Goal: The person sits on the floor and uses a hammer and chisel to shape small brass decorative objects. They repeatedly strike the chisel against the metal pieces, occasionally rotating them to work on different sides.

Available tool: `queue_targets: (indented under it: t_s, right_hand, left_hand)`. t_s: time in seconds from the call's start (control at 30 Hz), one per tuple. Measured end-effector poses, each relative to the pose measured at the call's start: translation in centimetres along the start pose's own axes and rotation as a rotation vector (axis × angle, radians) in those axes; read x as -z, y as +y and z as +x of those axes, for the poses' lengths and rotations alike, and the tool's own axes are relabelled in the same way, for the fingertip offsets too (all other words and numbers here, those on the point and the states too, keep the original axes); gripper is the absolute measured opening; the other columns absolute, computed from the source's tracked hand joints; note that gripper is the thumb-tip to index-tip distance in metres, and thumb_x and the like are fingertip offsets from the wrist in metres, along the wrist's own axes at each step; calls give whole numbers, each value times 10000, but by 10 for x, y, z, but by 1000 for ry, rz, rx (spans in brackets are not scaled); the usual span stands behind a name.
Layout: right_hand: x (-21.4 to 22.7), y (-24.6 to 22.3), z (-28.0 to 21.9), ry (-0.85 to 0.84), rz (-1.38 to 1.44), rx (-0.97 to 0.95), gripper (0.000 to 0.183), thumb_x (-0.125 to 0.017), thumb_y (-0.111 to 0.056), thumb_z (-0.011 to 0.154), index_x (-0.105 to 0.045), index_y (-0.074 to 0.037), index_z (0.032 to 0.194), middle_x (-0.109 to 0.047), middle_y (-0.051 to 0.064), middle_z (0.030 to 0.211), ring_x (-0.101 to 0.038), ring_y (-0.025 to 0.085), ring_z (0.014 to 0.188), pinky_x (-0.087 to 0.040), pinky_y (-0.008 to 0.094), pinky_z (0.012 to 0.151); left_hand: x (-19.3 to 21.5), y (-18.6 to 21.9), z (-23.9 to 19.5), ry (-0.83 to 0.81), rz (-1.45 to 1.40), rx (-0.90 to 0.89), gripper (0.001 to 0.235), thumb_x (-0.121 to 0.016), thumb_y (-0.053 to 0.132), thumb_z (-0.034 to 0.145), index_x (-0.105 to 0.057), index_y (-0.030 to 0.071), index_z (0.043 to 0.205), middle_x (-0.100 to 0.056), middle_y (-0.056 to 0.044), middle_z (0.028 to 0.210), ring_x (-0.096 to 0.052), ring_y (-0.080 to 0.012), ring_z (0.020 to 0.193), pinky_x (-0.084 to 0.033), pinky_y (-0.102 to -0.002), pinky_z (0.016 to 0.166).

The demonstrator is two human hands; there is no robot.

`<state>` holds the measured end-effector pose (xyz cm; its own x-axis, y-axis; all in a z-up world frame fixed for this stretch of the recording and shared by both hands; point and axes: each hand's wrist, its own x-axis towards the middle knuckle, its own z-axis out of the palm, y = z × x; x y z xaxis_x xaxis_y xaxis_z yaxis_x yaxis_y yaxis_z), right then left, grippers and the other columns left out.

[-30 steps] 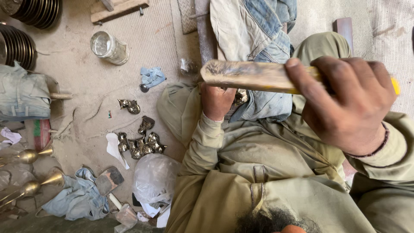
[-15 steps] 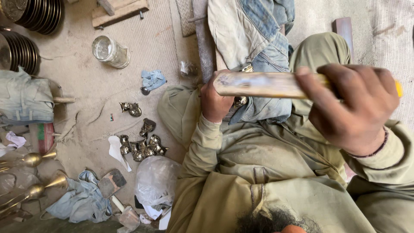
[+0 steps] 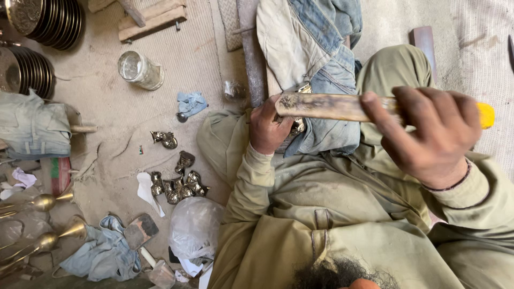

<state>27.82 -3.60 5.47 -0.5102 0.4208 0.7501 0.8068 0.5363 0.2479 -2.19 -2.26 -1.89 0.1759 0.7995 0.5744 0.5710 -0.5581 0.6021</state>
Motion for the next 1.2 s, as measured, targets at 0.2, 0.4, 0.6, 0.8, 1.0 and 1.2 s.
queue_targets:
  t_s: [0.2,0.4,0.6,0.8,1.0,1.2]
  right_hand:
    - [5,-8,-10,-86,10,11,466,-794,-96,873,-711,-173,1325,-729,58,936,-627,166,743,-433,315,700]
    - [-17,-38,0,-96,1129,-764,350,-736,-19,962,-563,-22,1266,-682,43,1048,-665,155,884,-537,303,780]
    - [-76,-67,21,-461,1691,-1048,403,-630,34,958,-538,-24,1347,-678,73,1045,-688,135,874,-561,273,691]
    - [-72,-77,28,-341,1777,-1109,440,-609,81,938,-491,-1,1354,-653,113,1199,-738,177,985,-577,277,749]
    - [-62,-93,12,-148,1775,-1119,562,-569,127,894,-430,-6,1421,-617,183,1414,-701,206,1076,-567,296,818]
    - [-65,-98,5,-75,1793,-1158,531,-582,147,921,-444,22,1418,-614,217,1462,-687,228,1170,-569,329,945]
  left_hand:
    - [-2,-1,-3,-10,-19,37,266,-784,46,914,-642,71,1137,-753,-89,1025,-762,-241,874,-601,-342,762]
    - [5,23,7,158,-9,345,225,-717,48,969,-632,42,1177,-725,-112,999,-736,-226,833,-595,-354,711]
    - [12,29,31,1,65,299,209,-689,39,950,-641,28,1153,-751,-161,1031,-750,-326,957,-575,-397,793]
    - [12,19,24,38,-45,319,201,-667,19,948,-645,22,1148,-749,-169,1038,-755,-327,970,-582,-394,794]
    - [10,0,15,17,-299,458,87,-689,18,984,-656,10,1065,-728,-132,894,-667,-179,793,-523,-306,693]
    - [3,-14,19,33,-265,313,114,-672,3,961,-622,21,1061,-755,-118,975,-739,-185,863,-558,-315,726]
